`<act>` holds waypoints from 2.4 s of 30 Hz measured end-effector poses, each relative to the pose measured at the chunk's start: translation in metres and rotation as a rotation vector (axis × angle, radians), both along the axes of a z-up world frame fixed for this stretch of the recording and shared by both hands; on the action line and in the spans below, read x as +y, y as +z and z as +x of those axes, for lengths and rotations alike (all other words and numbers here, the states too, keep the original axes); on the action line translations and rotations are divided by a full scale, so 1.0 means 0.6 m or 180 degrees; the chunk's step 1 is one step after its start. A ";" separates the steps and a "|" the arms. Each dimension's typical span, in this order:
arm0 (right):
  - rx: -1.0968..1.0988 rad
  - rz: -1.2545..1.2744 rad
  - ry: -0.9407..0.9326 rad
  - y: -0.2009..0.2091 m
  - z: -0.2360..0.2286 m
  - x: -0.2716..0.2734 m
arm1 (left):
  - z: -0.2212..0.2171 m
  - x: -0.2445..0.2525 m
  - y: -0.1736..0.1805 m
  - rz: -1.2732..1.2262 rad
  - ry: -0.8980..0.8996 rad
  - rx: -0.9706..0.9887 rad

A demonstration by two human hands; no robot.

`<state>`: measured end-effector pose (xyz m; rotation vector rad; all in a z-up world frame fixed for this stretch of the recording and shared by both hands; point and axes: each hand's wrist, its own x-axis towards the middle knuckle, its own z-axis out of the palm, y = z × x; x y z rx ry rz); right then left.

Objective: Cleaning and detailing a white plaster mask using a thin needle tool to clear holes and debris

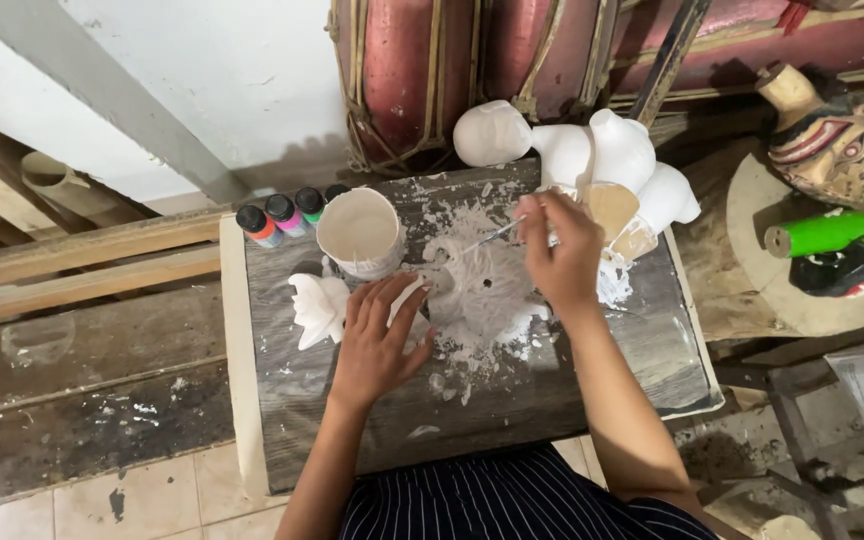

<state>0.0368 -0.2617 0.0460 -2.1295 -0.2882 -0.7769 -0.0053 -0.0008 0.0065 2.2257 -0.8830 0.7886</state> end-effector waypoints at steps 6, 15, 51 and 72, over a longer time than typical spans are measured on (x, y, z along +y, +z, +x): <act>0.0270 0.0194 -0.0151 -0.018 0.020 -0.023 | 0.001 -0.002 0.006 0.0016 0.0011 0.0019; 0.0409 0.0432 -0.0025 0.031 0.016 -0.021 | -0.005 -0.010 -0.005 0.0024 0.0071 0.0012; 0.0324 0.0282 0.0518 0.025 0.072 -0.027 | -0.032 -0.066 -0.020 -0.0063 0.0533 0.0103; -0.0036 0.0461 0.0632 0.027 0.011 -0.071 | -0.050 -0.115 -0.024 0.0199 0.1106 0.0074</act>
